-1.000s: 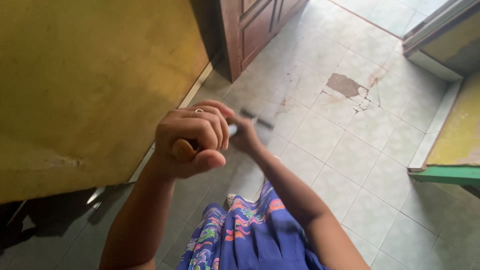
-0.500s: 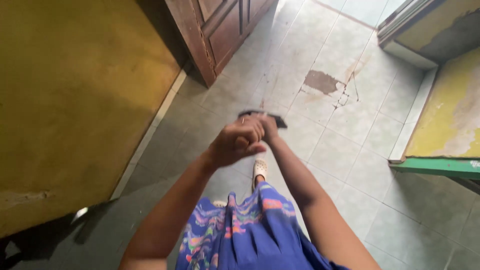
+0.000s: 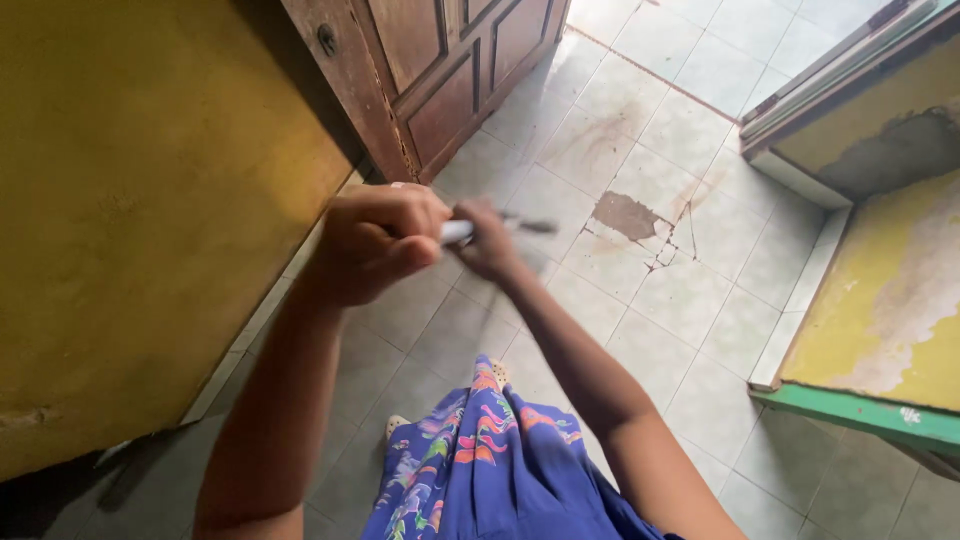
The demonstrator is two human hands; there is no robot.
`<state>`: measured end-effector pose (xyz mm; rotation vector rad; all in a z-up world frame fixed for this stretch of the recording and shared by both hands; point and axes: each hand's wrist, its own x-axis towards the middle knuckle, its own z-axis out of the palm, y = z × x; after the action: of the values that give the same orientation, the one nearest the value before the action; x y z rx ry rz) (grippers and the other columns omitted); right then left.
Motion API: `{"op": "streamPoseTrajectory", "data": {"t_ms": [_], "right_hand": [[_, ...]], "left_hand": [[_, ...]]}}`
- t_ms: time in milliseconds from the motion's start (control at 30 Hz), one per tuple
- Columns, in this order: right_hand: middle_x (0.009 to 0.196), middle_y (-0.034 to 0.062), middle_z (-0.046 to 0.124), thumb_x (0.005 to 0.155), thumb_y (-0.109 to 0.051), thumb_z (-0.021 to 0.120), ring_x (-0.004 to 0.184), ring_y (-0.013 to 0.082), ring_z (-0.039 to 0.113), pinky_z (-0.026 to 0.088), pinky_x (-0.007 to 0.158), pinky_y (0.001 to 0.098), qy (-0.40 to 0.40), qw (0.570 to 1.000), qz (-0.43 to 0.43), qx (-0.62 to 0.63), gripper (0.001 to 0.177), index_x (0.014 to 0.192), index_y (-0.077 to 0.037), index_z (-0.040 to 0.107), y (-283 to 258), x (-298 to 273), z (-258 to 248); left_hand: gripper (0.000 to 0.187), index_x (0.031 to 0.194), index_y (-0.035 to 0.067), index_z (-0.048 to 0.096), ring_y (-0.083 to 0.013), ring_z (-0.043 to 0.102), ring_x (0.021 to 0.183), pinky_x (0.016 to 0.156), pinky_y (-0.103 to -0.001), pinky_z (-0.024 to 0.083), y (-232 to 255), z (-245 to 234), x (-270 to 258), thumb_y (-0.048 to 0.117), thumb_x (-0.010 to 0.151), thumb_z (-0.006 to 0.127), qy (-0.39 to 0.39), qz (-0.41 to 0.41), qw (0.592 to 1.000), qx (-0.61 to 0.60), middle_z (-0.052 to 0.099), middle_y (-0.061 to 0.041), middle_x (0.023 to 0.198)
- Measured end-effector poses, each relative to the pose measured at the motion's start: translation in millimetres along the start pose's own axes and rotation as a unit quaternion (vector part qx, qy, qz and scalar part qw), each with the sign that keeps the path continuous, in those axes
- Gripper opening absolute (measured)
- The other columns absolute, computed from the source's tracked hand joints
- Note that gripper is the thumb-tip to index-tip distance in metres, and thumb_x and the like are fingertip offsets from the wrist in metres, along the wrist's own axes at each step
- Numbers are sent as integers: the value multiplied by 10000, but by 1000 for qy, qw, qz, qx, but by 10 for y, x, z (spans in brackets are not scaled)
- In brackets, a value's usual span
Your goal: The person sweeps the tiled floor using a broom, moves a mat to the outdoor area, shakes the mat, and continues sweeping the floor near the doorway.
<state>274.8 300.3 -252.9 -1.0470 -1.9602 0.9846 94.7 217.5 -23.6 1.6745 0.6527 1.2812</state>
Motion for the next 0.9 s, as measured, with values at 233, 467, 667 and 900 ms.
{"op": "streamPoseTrajectory", "data": {"t_ms": [233,467,667,900], "right_hand": [[1346,97,592,1009,-297,622,1324,214,555,462,1097,353,-186,961,23,202,422,1381,-115,540,-518,30,589],[1060,32,794,940,-246,641,956,175,755,570,819,322,-75,992,105,-3,207,1104,-213,763,1163,895,903],[1068,-18,739,857,-397,742,1048,250,685,263,1104,693,6,934,209,-290,232,873,-167,712,1334,1480,831],[926,4,747,858,-351,758,1040,214,686,387,961,547,103,984,135,-57,216,893,-148,692,387,1726,1172]], "left_hand": [[396,684,82,513,-159,645,744,709,-316,543,142,-273,205,216,945,778,-24,-33,999,34,594,-17,703],[392,748,95,498,-252,578,770,878,-386,533,-1169,-815,99,188,890,852,-106,65,984,131,544,-36,746],[397,751,114,550,-299,637,962,840,-411,518,-1983,-1237,-8,326,763,885,-217,31,946,237,637,-27,929],[453,700,100,524,-239,662,811,940,-405,561,-818,-2206,814,396,833,841,-263,80,957,97,616,-33,792]]}}
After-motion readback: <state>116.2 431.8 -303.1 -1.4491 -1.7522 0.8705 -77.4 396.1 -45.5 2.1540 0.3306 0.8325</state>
